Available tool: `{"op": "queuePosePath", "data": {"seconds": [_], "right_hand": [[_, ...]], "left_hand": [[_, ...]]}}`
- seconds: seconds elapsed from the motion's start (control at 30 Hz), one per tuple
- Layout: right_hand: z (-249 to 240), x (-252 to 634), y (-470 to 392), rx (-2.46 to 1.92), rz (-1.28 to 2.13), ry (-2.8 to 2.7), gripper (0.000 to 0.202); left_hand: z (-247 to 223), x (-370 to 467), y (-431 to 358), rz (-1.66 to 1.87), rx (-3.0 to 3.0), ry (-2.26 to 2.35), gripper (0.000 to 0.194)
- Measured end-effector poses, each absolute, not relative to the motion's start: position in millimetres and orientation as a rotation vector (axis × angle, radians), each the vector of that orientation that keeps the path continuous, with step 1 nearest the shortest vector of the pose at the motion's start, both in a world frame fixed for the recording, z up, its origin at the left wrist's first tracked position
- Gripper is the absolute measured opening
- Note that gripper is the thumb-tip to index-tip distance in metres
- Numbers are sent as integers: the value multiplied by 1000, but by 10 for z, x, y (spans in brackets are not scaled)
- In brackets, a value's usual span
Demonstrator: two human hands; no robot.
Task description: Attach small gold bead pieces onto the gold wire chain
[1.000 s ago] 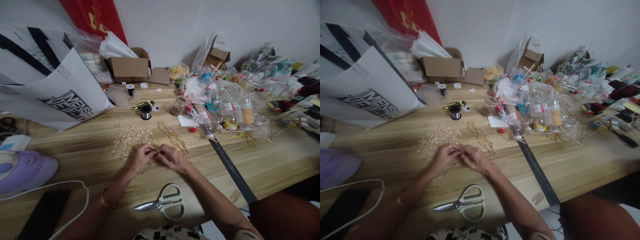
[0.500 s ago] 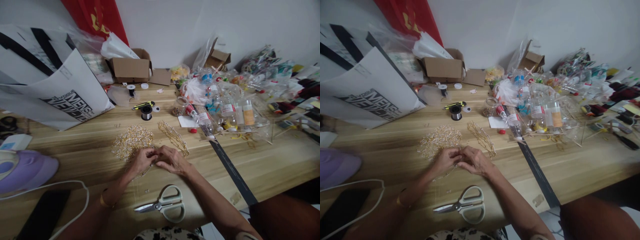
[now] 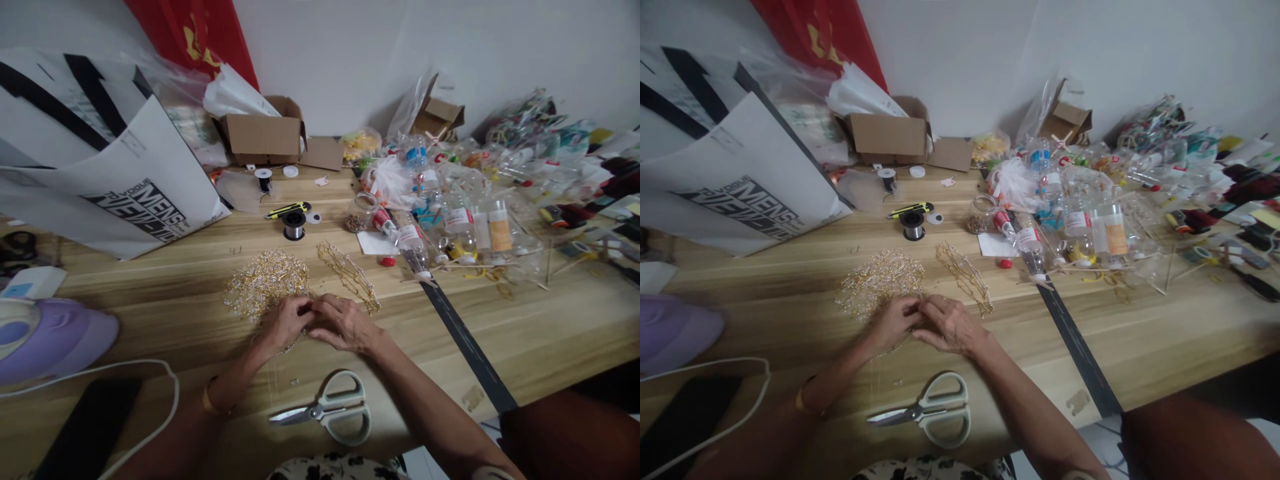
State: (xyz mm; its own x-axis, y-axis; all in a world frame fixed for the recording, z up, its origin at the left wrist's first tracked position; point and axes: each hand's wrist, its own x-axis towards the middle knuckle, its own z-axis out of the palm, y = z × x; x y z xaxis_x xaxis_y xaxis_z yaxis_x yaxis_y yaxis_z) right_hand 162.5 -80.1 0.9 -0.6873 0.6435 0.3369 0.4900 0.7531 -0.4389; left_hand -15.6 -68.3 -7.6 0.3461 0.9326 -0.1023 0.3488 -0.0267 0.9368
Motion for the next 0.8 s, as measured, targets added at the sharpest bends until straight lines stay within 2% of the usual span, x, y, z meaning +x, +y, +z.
{"op": "queuePosePath", "data": {"seconds": [0.3,0.43,0.53,0.8], "right_hand": [[20,1606,-802,-879,365,-2484,36],[17,1609,-791,-867,351,-2479,26],[6,1635,-765,-876,318,-2469,28],[56,1706,-697,-983,346,-2494,16]], "left_hand": [[-113,-160,-678,689,1612,1131,12],[-202,-166,-665,709,1605,1135,9],[-239,-165,-653,721,1624,1156,11],[-165,-148,-663,717,1581,1167,12]]}}
